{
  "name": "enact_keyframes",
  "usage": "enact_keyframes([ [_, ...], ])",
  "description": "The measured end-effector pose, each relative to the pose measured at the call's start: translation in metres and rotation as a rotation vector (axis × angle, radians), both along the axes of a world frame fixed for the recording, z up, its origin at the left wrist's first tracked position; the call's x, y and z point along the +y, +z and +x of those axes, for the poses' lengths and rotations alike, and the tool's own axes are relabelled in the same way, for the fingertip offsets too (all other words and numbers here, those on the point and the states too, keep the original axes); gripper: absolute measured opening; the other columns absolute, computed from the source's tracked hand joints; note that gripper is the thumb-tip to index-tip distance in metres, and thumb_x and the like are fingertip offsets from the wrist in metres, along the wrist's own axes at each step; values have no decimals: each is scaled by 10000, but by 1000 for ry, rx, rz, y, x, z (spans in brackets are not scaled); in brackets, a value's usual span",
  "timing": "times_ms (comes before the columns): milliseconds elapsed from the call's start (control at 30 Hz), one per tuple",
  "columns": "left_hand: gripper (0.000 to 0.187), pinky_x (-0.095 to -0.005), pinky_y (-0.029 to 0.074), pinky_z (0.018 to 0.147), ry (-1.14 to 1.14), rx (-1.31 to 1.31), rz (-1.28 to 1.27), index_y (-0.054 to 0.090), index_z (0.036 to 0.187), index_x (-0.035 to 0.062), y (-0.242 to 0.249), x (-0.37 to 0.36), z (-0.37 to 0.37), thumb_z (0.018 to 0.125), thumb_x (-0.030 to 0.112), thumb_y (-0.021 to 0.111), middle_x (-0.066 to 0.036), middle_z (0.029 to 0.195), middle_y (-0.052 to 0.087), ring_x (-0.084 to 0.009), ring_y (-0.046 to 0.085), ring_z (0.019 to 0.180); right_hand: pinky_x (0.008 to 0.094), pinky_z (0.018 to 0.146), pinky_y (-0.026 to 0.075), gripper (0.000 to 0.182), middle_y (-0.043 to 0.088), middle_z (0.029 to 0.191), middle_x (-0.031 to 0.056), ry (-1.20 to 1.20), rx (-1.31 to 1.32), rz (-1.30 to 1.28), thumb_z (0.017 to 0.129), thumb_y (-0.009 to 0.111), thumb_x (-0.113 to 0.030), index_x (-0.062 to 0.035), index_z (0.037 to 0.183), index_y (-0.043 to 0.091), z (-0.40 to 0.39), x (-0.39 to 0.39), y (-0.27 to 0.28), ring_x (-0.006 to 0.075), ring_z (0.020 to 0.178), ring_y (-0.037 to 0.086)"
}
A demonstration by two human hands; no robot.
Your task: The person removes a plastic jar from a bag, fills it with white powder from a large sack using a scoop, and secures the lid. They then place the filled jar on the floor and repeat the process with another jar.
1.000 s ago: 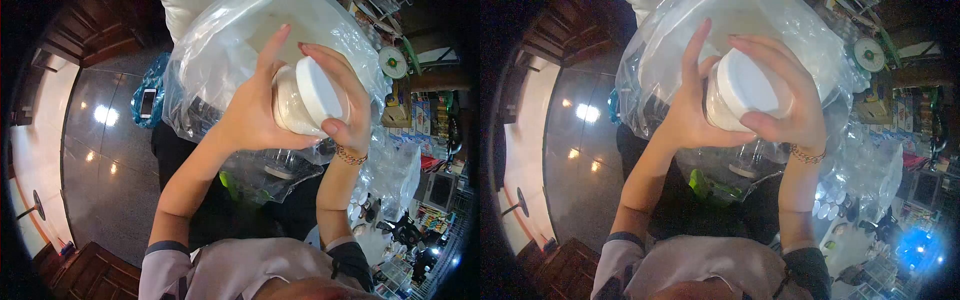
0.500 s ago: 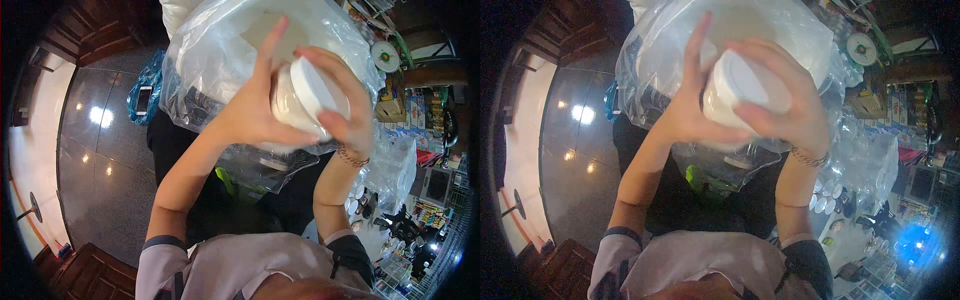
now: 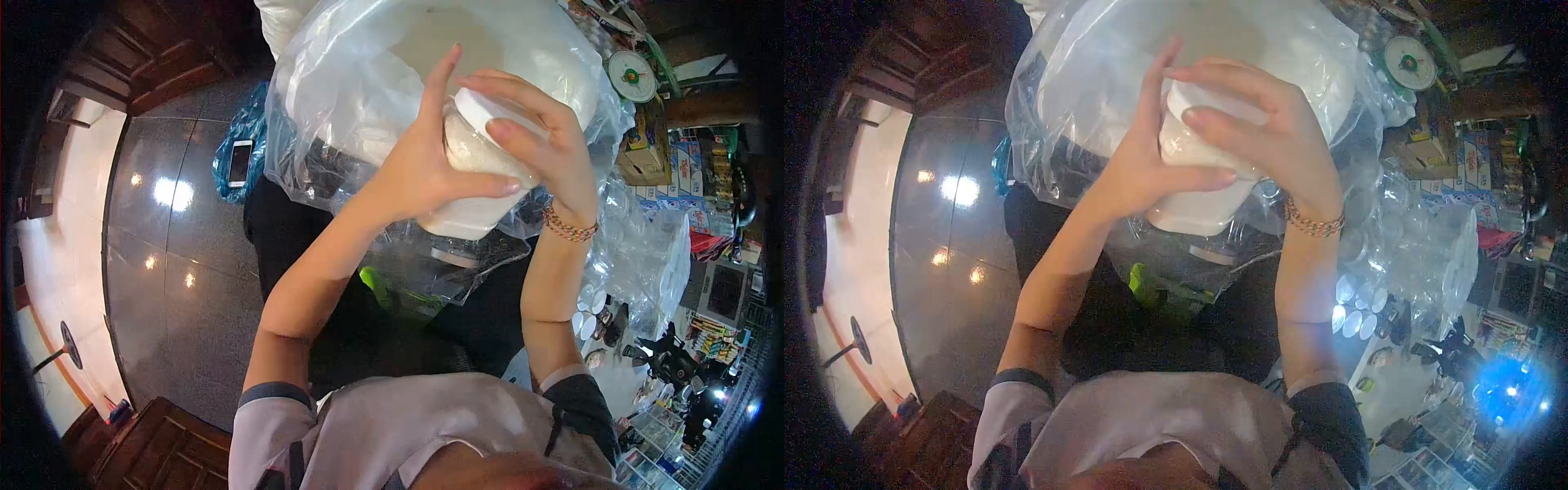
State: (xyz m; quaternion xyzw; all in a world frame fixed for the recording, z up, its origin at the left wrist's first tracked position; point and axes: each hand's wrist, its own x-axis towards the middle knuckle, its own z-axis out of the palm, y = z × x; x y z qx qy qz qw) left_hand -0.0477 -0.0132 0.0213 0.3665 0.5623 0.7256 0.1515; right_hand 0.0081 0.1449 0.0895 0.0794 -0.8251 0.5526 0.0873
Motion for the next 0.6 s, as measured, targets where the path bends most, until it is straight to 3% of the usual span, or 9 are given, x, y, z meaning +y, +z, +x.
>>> enact_keyframes([
  [133,1287,-398,460,989,-28,-103,35,-50,1535,129,1,0,1,649,190,882,-252,1287,528,-336,579,1156,282,933,457,311,664,1117,73,-43,-110,-160,876,678,-189,-46,1153,688,-6,-5,-5,135,1056,592],
  [333,1293,-404,467,987,-43,-77,35,-66,1529,132,-2,2,1,652,179,883,-252,1301,511,-329,577,1159,274,892,481,330,689,1068,62,-68,-97,-108,877,685,-206,-25,1152,678,-6,-3,-8,122,993,613],
  [433,1312,-415,461,992,-55,-59,38,-68,1530,146,-1,3,-1,636,175,893,-250,1317,497,-332,560,1184,337,1043,384,471,592,1289,125,-4,-135,31,871,632,-210,20,1278,584,0,-4,4,205,1213,534],
  [533,1364,-442,443,1011,-130,-11,81,-86,1527,158,9,-1,-2,597,170,912,-250,1337,475,-348,530,1219,372,1054,374,613,538,1346,151,211,99,214,783,709,-254,-1,1320,556,12,13,20,260,1262,499],
  [600,1401,-460,429,1024,-226,41,120,-102,1524,164,12,-1,-3,568,162,922,-252,1344,463,-359,511,1237,390,1067,360,696,509,1368,164,234,129,302,724,745,-284,-16,1335,547,27,14,28,293,1288,469],
])
